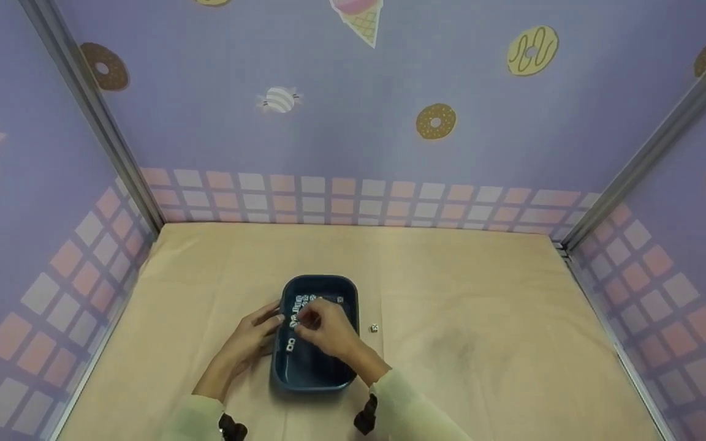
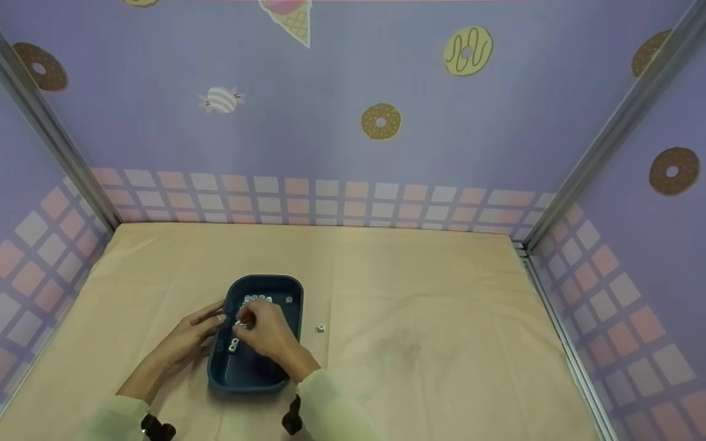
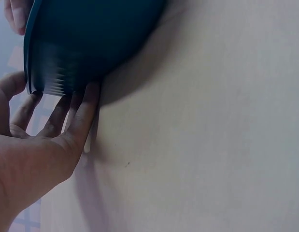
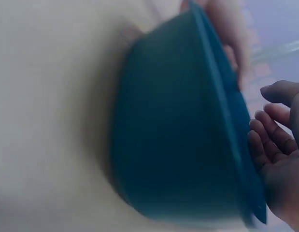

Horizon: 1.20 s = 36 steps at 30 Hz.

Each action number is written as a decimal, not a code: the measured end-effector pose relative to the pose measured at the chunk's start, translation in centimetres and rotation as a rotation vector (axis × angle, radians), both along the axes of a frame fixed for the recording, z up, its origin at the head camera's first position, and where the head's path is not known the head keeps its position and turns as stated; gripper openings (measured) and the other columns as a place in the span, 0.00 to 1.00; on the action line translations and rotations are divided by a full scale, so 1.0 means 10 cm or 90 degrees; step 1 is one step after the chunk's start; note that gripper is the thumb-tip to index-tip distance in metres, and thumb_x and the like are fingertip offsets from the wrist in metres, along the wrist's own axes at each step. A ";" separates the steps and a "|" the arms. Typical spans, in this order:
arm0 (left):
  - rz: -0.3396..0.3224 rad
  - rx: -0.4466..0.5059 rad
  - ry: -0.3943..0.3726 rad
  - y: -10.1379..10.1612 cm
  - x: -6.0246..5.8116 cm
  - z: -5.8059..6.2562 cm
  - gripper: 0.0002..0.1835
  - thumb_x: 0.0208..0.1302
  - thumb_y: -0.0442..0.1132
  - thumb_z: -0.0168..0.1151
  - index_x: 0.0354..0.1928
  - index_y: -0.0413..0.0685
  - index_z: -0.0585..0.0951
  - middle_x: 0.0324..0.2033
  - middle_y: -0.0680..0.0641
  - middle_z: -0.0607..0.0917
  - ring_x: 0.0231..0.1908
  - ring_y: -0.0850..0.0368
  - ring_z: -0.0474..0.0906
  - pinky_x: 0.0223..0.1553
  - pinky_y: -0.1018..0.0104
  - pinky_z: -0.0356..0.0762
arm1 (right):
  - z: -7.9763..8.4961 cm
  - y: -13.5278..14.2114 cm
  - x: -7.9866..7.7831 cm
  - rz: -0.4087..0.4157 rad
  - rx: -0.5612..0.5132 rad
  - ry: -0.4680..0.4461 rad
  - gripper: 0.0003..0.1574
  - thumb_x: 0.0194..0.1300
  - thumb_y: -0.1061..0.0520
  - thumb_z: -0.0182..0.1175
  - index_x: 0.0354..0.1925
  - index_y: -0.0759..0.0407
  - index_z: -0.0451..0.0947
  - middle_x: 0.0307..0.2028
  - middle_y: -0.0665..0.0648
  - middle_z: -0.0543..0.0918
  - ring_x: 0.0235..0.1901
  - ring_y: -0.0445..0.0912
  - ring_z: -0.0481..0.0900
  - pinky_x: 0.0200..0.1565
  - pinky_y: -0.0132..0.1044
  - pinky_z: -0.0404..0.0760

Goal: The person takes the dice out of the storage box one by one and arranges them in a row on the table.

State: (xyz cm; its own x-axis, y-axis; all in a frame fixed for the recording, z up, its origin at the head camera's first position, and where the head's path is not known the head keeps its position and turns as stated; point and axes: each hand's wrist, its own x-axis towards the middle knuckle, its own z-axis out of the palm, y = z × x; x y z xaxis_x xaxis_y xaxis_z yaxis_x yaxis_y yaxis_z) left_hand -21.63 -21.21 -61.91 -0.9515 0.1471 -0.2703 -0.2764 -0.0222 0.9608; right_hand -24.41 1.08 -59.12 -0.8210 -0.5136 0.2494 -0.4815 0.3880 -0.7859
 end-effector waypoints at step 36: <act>0.000 0.018 0.004 0.02 0.00 0.00 0.33 0.81 0.44 0.59 0.82 0.48 0.63 0.78 0.34 0.65 0.69 0.33 0.74 0.62 0.47 0.81 | -0.30 -0.23 0.07 0.060 0.212 0.025 0.06 0.68 0.59 0.73 0.41 0.56 0.85 0.38 0.47 0.84 0.36 0.34 0.77 0.41 0.28 0.80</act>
